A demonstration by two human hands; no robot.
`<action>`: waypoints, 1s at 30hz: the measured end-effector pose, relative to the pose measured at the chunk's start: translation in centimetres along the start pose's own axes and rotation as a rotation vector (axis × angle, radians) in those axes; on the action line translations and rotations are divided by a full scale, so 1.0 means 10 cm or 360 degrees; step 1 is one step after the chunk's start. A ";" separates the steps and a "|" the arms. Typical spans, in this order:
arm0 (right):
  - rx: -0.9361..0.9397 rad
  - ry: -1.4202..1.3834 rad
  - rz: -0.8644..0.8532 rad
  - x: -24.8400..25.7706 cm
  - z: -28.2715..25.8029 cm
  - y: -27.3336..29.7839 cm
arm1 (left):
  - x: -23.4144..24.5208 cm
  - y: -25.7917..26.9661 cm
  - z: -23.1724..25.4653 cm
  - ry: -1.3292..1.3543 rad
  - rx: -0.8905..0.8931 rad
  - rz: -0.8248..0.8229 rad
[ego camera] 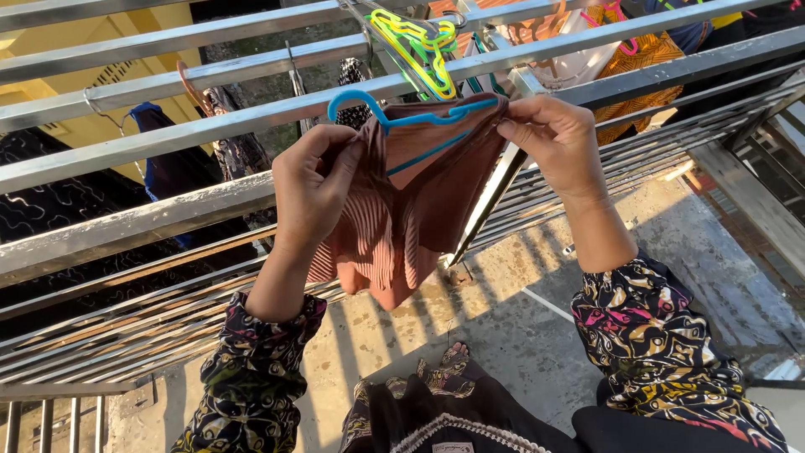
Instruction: Hanging wet clothes on hangers and placing them on a balcony drying rack
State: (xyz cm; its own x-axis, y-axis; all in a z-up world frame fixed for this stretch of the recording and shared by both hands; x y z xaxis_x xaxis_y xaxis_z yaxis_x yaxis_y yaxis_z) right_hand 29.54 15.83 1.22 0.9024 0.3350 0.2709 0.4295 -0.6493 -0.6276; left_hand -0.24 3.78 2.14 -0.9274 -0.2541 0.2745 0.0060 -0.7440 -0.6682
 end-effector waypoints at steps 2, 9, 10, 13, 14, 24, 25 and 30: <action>-0.0032 -0.0010 -0.0003 0.02 0.02 0.09 | -0.03 -0.01 0.05 0.0022 -0.0002 -0.0035; -0.0009 -0.0046 0.0199 0.30 -0.02 0.15 | -0.19 -0.19 0.33 -0.0177 -0.0182 -0.0203; 0.0065 -0.0057 0.0198 0.34 -0.03 0.15 | -0.22 -0.22 0.36 -0.0233 -0.0215 -0.0228; 0.0169 0.0018 0.0149 0.28 -0.40 0.05 | -0.47 -0.27 0.42 -0.0293 -0.0245 -0.0273; 0.0167 0.0024 0.0155 0.31 -0.41 0.06 | -0.53 -0.29 0.44 -0.0287 -0.0249 -0.0278; 0.0397 0.0882 -0.0302 0.42 -0.89 0.18 | -1.17 -0.41 0.53 -0.0090 -0.0265 -0.0282; 0.0437 0.0966 -0.0325 0.44 -0.88 0.21 | -1.25 -0.40 0.53 -0.0073 -0.0264 -0.0291; 0.0434 0.1180 -0.0309 0.87 -0.78 0.34 | -1.30 -0.43 0.47 -0.0024 -0.0100 -0.0272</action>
State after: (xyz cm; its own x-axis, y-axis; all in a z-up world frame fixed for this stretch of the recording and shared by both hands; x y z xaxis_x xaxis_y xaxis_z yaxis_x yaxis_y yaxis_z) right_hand 39.14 11.28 7.16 0.6421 -0.1767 0.7460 0.6433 -0.4051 -0.6497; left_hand 13.51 7.38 4.74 -0.9071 -0.1367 0.3980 -0.1753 -0.7370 -0.6527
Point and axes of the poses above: each hand's wrist, its own y-axis away from the middle knuckle, its own x-axis out of the back of the hand, z = x × y, the point moved 5 cm from there along -y, towards the middle knuckle, and after that the axes turned 9 degrees about -z, right-handed, at the moved point
